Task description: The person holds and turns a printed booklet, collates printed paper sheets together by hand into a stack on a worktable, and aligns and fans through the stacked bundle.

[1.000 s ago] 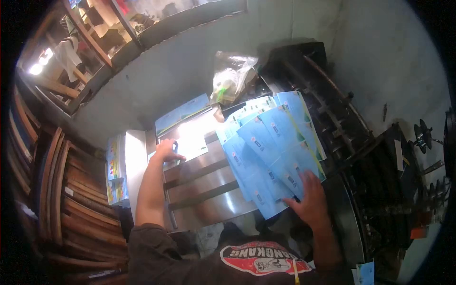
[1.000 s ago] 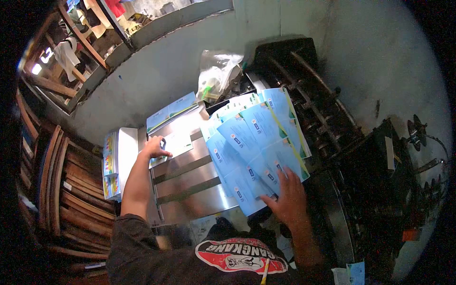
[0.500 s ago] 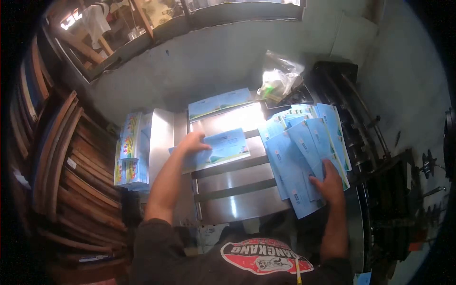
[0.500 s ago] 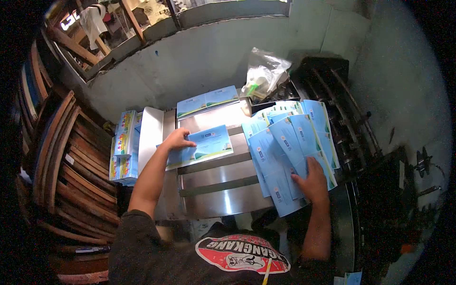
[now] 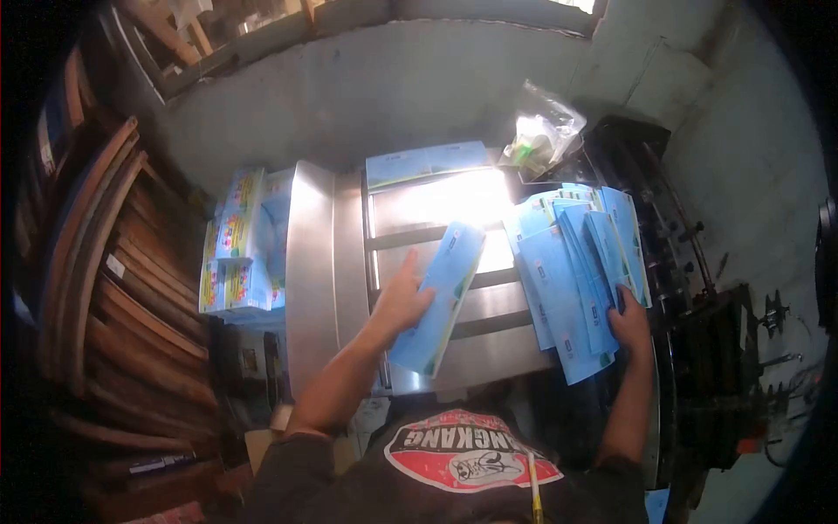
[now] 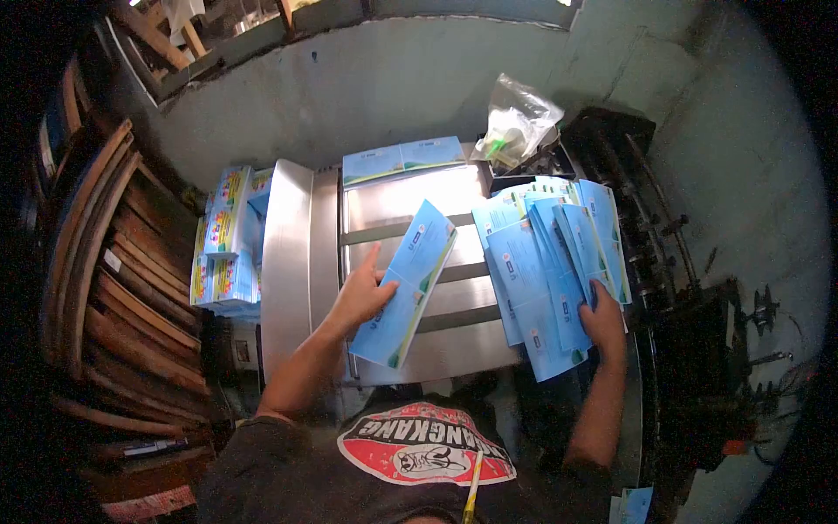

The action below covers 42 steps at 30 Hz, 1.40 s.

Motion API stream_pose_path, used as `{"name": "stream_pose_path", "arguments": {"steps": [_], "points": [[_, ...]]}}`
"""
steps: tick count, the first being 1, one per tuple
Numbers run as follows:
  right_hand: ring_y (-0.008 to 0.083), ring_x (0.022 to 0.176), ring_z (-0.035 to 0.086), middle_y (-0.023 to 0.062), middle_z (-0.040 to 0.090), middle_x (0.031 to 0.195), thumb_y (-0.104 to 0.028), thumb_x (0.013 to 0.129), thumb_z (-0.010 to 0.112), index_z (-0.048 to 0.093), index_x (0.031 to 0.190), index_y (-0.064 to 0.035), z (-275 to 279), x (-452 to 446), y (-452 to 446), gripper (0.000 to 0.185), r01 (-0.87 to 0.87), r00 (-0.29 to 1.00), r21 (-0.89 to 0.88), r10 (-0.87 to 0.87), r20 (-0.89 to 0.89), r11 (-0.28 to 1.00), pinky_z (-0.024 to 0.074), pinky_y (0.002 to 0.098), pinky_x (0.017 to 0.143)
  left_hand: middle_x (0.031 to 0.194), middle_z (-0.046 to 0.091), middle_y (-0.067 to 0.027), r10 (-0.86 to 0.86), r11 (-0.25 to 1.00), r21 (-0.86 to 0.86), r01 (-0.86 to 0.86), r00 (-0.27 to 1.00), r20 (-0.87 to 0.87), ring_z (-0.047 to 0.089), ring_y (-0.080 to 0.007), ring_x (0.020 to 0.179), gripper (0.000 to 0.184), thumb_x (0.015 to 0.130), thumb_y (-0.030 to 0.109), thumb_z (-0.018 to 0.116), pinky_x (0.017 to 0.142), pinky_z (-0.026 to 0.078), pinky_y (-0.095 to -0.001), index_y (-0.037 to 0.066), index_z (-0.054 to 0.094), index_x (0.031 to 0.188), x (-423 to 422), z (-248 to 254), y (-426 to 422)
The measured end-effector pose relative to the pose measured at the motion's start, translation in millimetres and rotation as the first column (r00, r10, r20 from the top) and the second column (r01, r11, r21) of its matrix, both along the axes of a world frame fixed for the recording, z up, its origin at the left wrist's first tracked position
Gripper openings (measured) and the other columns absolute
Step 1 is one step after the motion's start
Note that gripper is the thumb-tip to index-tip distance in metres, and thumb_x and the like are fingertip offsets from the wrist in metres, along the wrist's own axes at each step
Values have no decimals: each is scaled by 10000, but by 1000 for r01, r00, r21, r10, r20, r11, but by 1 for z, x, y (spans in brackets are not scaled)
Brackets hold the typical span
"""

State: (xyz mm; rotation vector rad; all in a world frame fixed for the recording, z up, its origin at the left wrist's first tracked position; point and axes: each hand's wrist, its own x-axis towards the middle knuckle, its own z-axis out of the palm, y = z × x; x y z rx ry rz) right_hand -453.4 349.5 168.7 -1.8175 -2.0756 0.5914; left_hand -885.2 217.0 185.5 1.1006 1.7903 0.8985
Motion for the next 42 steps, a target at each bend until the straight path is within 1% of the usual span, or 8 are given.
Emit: {"name": "stream_pose_path", "arguments": {"steps": [3,10,19,28,34,36,40,42], "points": [[424,1126,605,287,622,1199,-207,792,645,511,1358,-23,8,-5,0,610,-7,998,-3,7,63,1000,466,457,973,1046,704,-122,-61,996,90,20,874,483,675,-156,849,579,896,97,591,779,527,-276,-37,417,1431,0,-34,5],[425,1149,591,286,599,1245,-209,770,652,498,1370,-22,9,-6,4,646,16,991,-50,-9,137,999,460,460,986,1042,683,-91,104,993,-120,-19,654,750,642,-130,858,431,932,127,624,745,524,-272,4,547,1338,8,-42,8],[450,1152,568,291,586,1246,-120,802,598,480,1354,7,18,-23,-2,579,47,990,-18,-44,135,999,450,468,993,1130,683,-190,-65,998,-25,61,976,-208,669,-281,1003,463,821,90,594,884,522,-383,66,603,1283,-49,-65,92],[407,1144,532,174,577,1277,-62,799,594,470,1379,-30,-2,-8,20,594,143,930,137,-180,321,980,461,483,969,1336,504,-135,278,960,202,-196,550,-787,423,-334,1284,583,822,216,672,1051,299,-589,183,515,1382,-89,-117,169],[409,1071,547,231,585,1142,-34,823,503,515,1292,42,28,-64,-16,476,-113,975,237,61,215,965,442,504,964,1316,566,-191,-183,923,349,163,983,24,515,-338,1240,492,906,346,634,1050,396,-433,4,586,1256,104,-71,65],[427,1152,511,262,544,1228,-93,844,548,511,1291,54,7,-112,-50,472,-292,953,137,276,123,947,396,487,1028,1198,634,-206,-155,940,328,-95,736,658,594,-265,1142,460,943,312,620,975,463,-373,-64,599,1207,161,-51,38],[425,1301,427,280,449,1396,-311,817,712,442,1372,42,25,-145,-82,711,-608,792,-155,608,-51,779,323,470,1115,1048,682,-122,220,937,1,-350,590,777,664,-231,939,335,959,181,582,825,538,-352,-73,601,1177,145,-105,33],[387,1358,377,267,365,1477,-463,759,773,391,1418,23,9,-119,-54,904,-319,942,-63,324,86,946,302,465,1137,1065,673,-140,246,933,-49,-356,533,809,665,-235,926,319,943,121,591,799,545,-352,-73,577,1196,122,-101,23]]}}
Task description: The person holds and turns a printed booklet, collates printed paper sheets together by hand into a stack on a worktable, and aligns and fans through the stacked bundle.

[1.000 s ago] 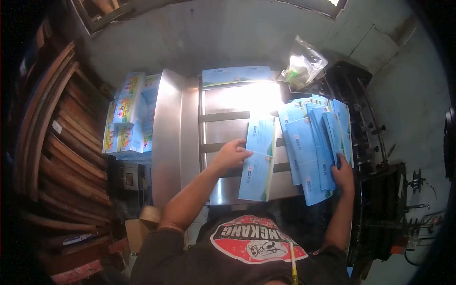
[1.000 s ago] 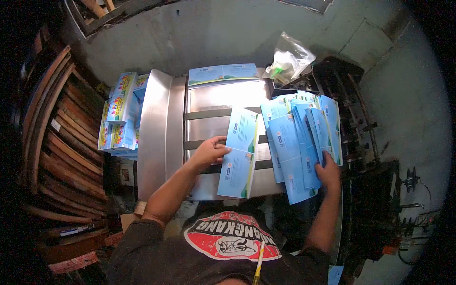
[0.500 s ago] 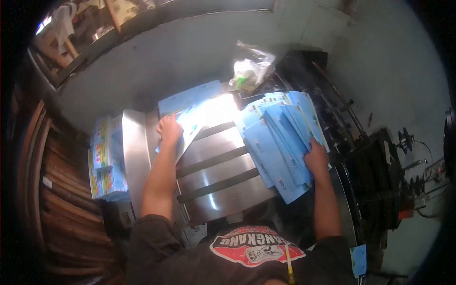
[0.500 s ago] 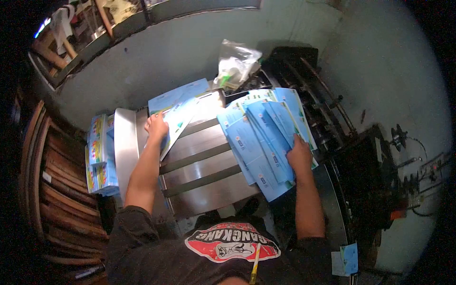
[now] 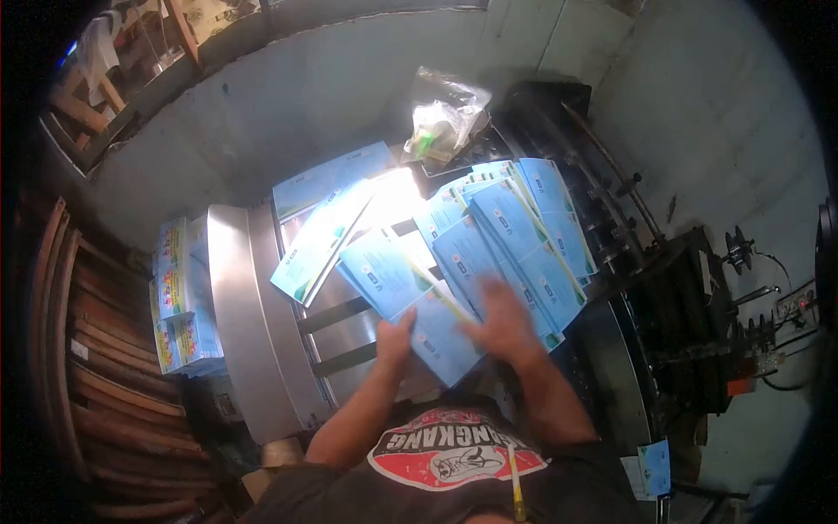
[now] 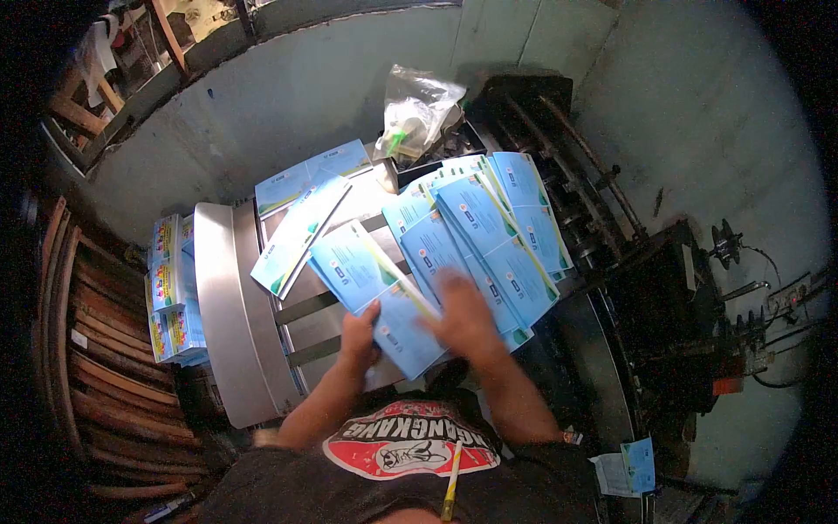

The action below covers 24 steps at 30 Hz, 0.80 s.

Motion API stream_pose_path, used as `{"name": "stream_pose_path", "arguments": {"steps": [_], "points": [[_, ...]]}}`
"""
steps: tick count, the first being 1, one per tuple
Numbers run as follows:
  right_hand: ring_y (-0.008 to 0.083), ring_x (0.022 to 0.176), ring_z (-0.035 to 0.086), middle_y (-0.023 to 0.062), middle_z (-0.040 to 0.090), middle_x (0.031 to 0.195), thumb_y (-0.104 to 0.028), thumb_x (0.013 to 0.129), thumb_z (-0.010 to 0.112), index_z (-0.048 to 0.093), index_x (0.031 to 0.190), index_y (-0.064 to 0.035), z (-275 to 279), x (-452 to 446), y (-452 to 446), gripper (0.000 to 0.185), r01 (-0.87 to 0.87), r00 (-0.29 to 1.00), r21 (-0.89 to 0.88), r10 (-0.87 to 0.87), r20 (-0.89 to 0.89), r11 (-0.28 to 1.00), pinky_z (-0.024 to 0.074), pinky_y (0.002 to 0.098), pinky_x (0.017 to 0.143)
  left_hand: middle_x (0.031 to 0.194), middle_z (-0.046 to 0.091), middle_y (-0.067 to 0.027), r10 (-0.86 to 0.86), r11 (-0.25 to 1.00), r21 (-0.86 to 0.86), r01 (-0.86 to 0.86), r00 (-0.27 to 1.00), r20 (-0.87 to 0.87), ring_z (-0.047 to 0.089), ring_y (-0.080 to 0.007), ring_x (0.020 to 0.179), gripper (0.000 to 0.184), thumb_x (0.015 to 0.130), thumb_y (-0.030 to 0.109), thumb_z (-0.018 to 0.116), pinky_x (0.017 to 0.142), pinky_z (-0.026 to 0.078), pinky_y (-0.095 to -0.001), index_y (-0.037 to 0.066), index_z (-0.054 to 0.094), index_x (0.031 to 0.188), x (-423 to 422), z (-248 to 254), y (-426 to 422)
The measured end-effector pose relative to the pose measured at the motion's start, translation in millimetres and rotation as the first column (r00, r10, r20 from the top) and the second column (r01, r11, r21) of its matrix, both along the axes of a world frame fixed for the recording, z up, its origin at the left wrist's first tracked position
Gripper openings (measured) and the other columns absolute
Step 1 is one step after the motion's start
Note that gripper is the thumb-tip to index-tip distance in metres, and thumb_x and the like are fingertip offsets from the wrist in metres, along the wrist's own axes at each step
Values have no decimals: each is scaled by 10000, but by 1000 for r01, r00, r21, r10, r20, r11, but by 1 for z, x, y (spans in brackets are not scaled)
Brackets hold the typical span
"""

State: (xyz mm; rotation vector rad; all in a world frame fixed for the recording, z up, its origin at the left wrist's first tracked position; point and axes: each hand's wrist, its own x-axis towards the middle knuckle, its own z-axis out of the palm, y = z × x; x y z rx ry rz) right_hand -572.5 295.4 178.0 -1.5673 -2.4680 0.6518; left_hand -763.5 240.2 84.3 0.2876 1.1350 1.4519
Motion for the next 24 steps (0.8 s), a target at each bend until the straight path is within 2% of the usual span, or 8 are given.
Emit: {"name": "stream_pose_path", "arguments": {"steps": [2,4,10,15,17,20,22,24], "points": [[381,1362,375,256,366,1482,-459,763,769,388,1422,18,-7,30,22,898,243,929,413,-333,161,878,294,457,1142,1068,671,-147,-22,998,-53,22,1000,-1,666,-235,919,332,933,104,600,797,546,-348,-73,564,1212,-18,4,-14],[404,1316,417,264,444,1414,-357,782,754,433,1387,19,-15,50,40,781,347,893,299,-411,184,889,334,455,1115,1175,625,-190,-153,986,-94,135,965,-215,640,-257,1014,469,904,93,626,868,523,-369,-74,463,1311,-32,3,-18],[450,957,638,272,650,1077,-135,875,582,490,1316,22,25,37,36,477,228,960,268,-261,96,936,515,514,854,1378,470,-252,216,975,182,-125,707,-674,516,-296,1229,798,880,134,642,1037,402,-372,-54,163,1490,-24,-7,-36],[437,941,646,266,655,1055,-46,895,481,516,1269,63,11,-51,-41,391,-58,990,235,87,-112,970,532,480,850,1324,535,-208,18,981,154,122,727,-687,532,-272,1202,618,976,243,592,1030,408,-354,-24,318,1462,-39,-18,-47],[400,1087,607,269,596,1211,-48,902,492,510,1272,77,-5,-90,-70,391,-278,960,117,272,63,953,525,446,892,1290,560,-150,-63,954,298,-42,941,334,545,-201,1147,441,1028,296,514,980,440,-333,-38,496,1314,-37,-29,-51],[394,1215,527,270,498,1351,-132,915,559,492,1295,73,-25,-108,-89,437,-371,928,152,371,27,916,497,436,953,1224,604,-146,80,983,115,-146,890,449,585,-197,1082,376,999,250,566,939,470,-331,-44,557,1233,-43,-20,-50],[405,1229,512,276,488,1360,-194,900,607,469,1321,69,-10,-94,-83,515,-329,937,70,335,-98,942,480,441,978,1090,667,-147,85,995,-30,-95,967,-240,649,-210,942,323,949,175,617,838,521,-331,-62,604,1169,-51,-10,-50],[431,1319,411,267,434,1415,-386,818,729,399,1398,38,-25,-56,-73,792,-236,940,155,266,-214,959,370,463,1090,1028,682,-144,77,995,-39,-87,977,-200,663,-216,877,300,926,150,631,788,533,-330,-70,624,1131,-69,6,-51]]}}
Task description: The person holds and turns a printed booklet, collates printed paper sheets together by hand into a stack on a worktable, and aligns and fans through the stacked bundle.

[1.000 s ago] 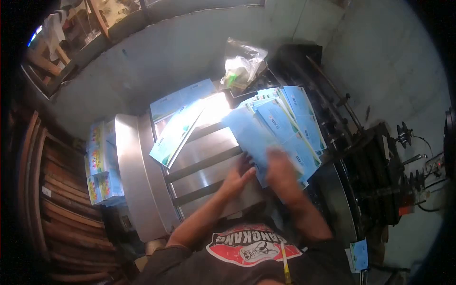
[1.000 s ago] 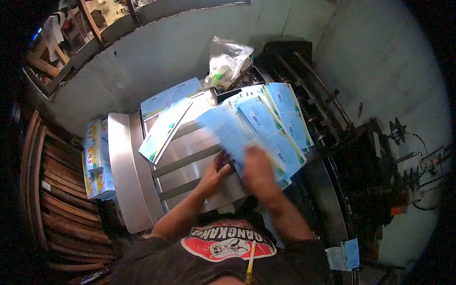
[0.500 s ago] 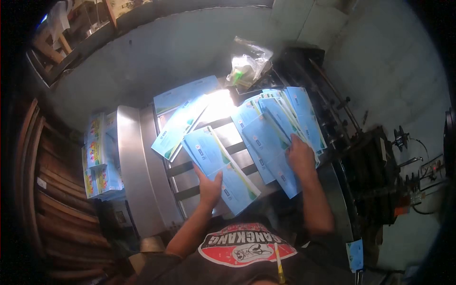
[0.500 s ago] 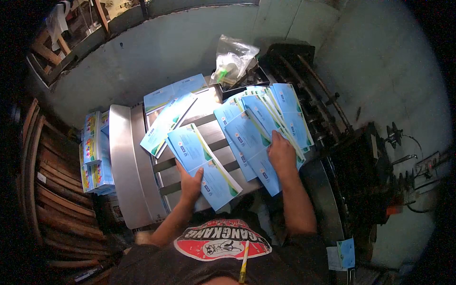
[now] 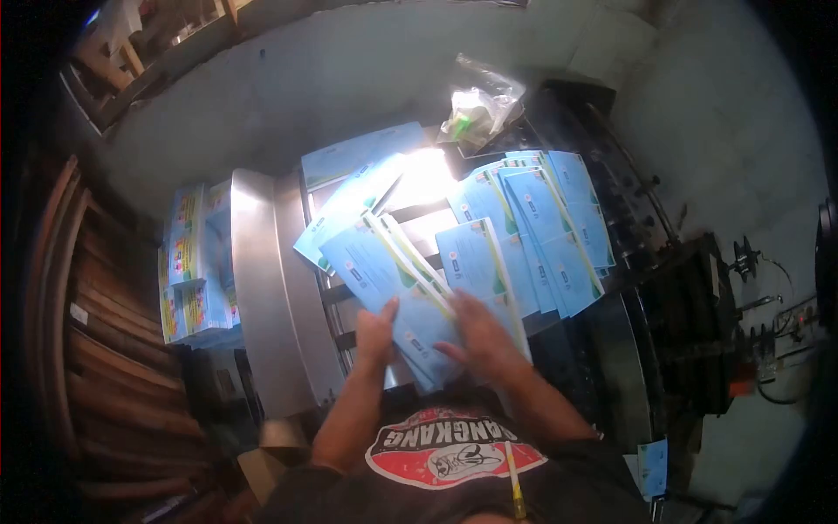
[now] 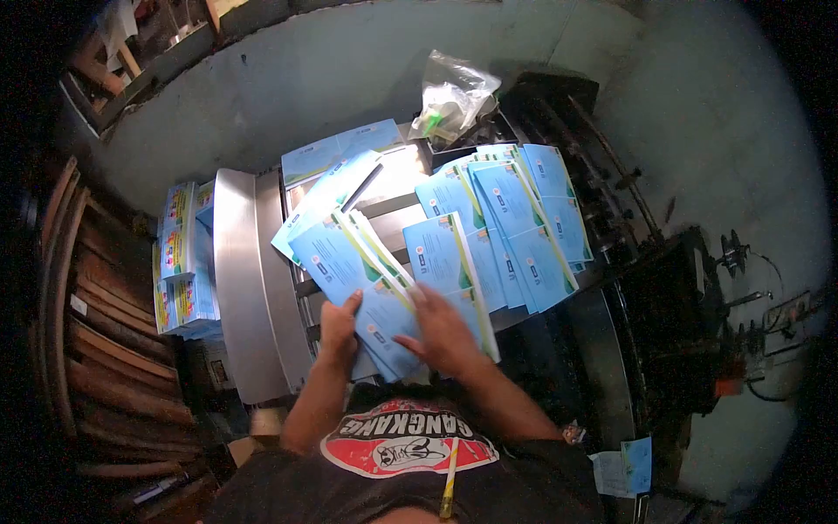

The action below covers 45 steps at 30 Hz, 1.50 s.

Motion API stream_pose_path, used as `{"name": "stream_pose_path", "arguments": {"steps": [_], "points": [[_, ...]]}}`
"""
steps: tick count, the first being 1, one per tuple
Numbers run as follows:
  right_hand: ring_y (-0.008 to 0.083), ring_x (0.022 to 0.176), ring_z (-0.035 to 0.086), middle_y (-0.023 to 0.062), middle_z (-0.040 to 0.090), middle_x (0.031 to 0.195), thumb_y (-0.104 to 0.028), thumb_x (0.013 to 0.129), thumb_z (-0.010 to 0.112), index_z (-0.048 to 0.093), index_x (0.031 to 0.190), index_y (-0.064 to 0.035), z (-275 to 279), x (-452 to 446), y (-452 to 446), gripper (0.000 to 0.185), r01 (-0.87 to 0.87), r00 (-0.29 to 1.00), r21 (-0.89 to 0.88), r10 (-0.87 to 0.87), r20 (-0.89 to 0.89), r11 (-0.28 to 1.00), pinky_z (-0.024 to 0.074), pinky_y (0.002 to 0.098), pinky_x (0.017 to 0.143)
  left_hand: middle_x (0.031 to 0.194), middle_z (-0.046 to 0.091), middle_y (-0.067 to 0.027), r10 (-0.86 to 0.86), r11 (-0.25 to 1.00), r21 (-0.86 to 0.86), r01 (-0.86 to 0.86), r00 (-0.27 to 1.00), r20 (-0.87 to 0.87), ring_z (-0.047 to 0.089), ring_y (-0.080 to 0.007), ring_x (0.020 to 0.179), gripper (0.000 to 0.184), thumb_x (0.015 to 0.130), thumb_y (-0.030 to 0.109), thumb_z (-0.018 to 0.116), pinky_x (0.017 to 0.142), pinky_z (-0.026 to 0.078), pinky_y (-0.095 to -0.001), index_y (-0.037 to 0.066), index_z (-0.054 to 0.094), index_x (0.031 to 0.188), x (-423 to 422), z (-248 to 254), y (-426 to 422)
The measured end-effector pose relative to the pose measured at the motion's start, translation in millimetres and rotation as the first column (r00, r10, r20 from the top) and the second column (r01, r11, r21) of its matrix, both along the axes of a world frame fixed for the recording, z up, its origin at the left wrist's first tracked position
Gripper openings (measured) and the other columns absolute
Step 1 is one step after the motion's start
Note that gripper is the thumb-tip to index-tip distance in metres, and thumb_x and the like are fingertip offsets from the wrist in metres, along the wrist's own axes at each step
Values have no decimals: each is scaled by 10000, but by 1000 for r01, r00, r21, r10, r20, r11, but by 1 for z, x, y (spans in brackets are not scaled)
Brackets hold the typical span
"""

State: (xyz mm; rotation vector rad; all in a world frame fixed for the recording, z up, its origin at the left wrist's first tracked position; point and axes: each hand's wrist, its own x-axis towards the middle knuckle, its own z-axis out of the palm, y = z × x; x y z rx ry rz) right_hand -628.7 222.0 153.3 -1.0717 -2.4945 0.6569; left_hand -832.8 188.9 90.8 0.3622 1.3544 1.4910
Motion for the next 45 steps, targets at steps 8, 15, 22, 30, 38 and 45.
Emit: {"name": "stream_pose_path", "arguments": {"steps": [8,15,22,30,38,45], "points": [[364,1392,366,231,413,1459,-112,714,718,495,1366,-68,-5,77,-29,690,-133,897,41,102,430,990,301,475,1141,995,683,-151,-136,991,-1,137,988,79,681,-222,840,327,870,101,668,748,553,-342,-94,610,1126,-60,7,-19],[372,1208,574,224,581,1304,34,745,647,596,1268,-60,-2,76,-18,534,185,929,-57,-194,-315,981,458,440,1034,1097,659,-166,-276,950,-122,287,956,97,674,-222,896,379,883,145,676,764,555,-350,-80,586,1173,-60,-6,-28],[350,1392,363,233,340,1508,-269,814,709,332,1484,-70,-2,24,0,794,-296,930,-170,324,171,940,318,476,1138,960,696,-103,-227,973,-44,227,974,-7,659,-177,826,329,902,215,678,739,524,-308,-61,658,1080,-11,3,-20],[449,1310,425,310,399,1436,-332,874,650,352,1416,80,-5,111,108,743,457,749,257,-524,407,852,355,490,1103,988,690,-114,-249,968,-63,244,965,-86,654,-185,835,337,906,198,673,741,520,-315,-69,632,1106,6,1,-13],[444,922,660,327,627,1085,-44,926,413,479,1265,142,22,47,41,392,156,979,245,-183,94,957,554,469,803,1020,681,-126,-203,979,-54,199,976,-82,648,-192,890,387,903,211,687,794,518,-325,-76,596,1147,11,-17,-13],[438,1243,503,295,473,1384,-256,887,604,407,1386,77,49,-20,26,631,187,958,-478,-52,282,858,471,500,967,1000,684,-134,-105,994,8,105,993,59,661,-191,854,381,880,209,706,747,531,-316,-90,624,1102,7,-4,-14]]}}
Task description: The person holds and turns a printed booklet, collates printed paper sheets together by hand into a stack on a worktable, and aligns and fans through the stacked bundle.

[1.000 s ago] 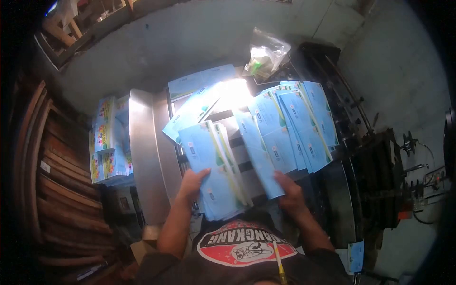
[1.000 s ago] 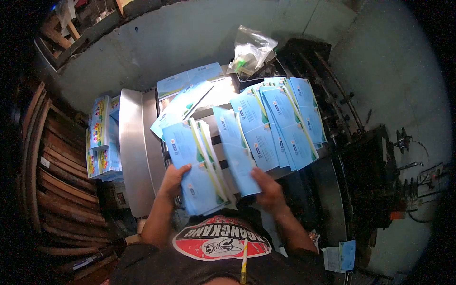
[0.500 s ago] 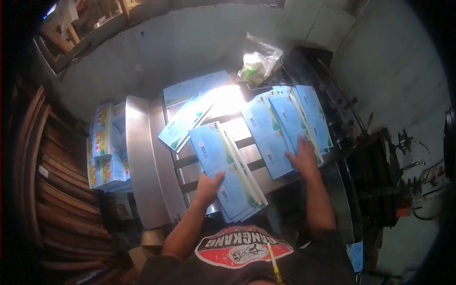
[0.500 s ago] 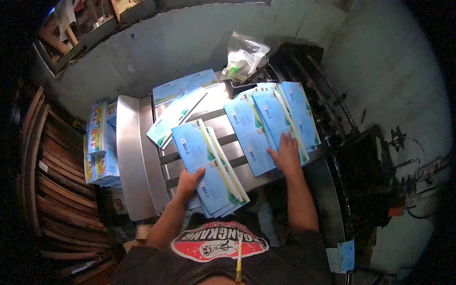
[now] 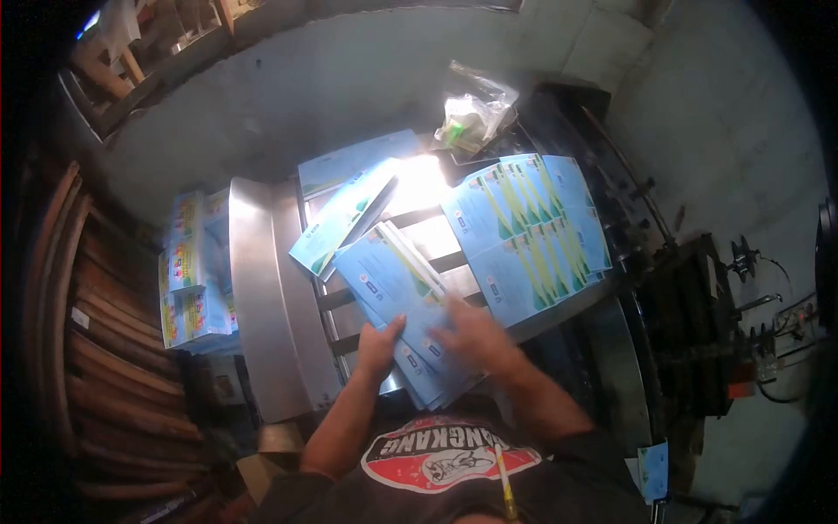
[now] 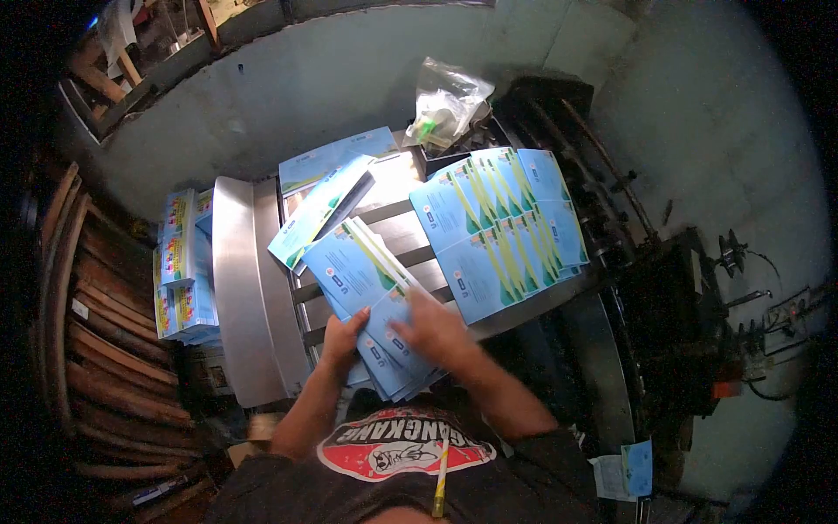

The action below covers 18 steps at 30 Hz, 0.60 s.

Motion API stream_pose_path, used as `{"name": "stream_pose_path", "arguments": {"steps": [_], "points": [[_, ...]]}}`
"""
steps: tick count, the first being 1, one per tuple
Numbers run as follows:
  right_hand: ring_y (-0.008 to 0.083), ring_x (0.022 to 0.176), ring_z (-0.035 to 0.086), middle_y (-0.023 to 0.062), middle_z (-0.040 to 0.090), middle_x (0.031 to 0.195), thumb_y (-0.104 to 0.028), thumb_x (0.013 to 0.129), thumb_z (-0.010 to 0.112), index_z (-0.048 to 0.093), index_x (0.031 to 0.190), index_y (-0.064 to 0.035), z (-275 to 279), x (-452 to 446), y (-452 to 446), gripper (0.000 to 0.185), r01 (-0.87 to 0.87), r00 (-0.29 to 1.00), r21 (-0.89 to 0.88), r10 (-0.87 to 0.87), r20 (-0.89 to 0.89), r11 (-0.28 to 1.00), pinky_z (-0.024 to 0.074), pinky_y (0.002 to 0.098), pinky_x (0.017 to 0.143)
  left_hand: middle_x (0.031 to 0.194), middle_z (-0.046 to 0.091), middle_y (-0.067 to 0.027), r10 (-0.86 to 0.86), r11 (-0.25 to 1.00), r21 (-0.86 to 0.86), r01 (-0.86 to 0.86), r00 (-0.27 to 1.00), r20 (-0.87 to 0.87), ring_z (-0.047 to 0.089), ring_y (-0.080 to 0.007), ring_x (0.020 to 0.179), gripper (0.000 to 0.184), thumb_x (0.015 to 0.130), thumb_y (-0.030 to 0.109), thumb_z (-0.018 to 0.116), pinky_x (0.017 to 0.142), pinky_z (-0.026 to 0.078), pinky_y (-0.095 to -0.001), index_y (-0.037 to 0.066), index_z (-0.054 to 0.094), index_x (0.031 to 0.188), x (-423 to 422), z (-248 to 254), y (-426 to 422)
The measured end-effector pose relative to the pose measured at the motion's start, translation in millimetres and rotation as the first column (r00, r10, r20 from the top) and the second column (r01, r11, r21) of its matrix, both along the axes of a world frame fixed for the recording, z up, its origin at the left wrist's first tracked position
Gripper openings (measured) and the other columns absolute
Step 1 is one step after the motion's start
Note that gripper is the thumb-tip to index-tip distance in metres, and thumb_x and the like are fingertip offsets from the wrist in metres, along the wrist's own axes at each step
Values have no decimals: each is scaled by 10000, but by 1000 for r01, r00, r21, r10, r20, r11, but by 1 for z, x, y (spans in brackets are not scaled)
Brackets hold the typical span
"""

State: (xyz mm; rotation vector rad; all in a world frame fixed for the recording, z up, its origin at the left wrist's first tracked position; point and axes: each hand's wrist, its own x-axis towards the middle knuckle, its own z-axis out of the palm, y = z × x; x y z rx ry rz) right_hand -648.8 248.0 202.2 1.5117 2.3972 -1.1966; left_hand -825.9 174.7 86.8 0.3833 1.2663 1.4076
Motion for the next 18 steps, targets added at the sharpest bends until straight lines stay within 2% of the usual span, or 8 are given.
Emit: {"name": "stream_pose_path", "arguments": {"steps": [1,2,6,8,12,14,17,18], "points": [[429,1237,497,292,467,1387,-270,852,646,415,1374,71,-20,14,13,665,-6,996,414,-31,81,910,453,509,982,981,688,-134,-21,999,-25,20,998,-59,663,-188,843,372,875,205,708,743,533,-315,-92,630,1086,-4,-1,-2],[420,1232,492,289,462,1390,-285,817,687,424,1362,66,-49,30,29,699,-46,985,753,-95,142,656,434,518,997,962,691,-133,-45,998,-49,40,992,-116,665,-186,831,364,869,201,710,740,535,-313,-94,637,1069,-6,-2,-2],[419,1279,437,284,375,1459,-257,833,658,380,1404,53,-87,49,63,707,-101,955,763,-152,254,638,380,513,1055,930,693,-136,-10,997,-74,2,994,-106,666,-188,812,336,870,184,699,740,534,-318,-97,645,1046,-12,-5,1],[421,1326,387,263,363,1475,-246,794,667,338,1435,37,-110,40,64,774,-209,895,703,-158,418,679,355,497,1085,926,691,-142,-62,995,-87,55,995,-73,666,-195,813,326,868,187,699,740,536,-335,-97,646,1020,-13,9,-3],[433,1384,310,263,331,1495,-213,802,638,317,1455,13,-75,40,60,762,-191,959,622,11,282,760,331,546,1095,965,684,-155,-53,998,-48,42,968,-245,663,-203,840,335,874,165,688,763,534,-344,-91,617,1078,-6,10,-6],[435,1411,265,273,285,1514,-161,830,595,313,1464,-14,-40,34,53,709,-280,893,584,-17,450,762,323,620,1071,1114,640,-196,4,996,84,20,962,-271,645,-217,935,460,864,118,684,821,526,-345,-75,506,1243,-4,18,-6],[439,1421,265,266,218,1559,-161,889,577,268,1495,-43,-46,32,67,691,-224,850,551,-115,514,804,389,644,1009,1251,553,-226,30,993,115,-2,969,-245,612,-263,1042,732,836,68,693,903,504,-352,-44,278,1429,-5,23,-2],[439,1421,265,266,218,1559,-161,889,577,268,1495,-43,-51,29,68,691,-226,851,553,-114,513,802,389,644,1009,1251,553,-226,32,993,117,-3,969,-245,612,-263,1042,732,836,68,693,903,504,-352,-44,278,1429,-5,23,-3]]}}
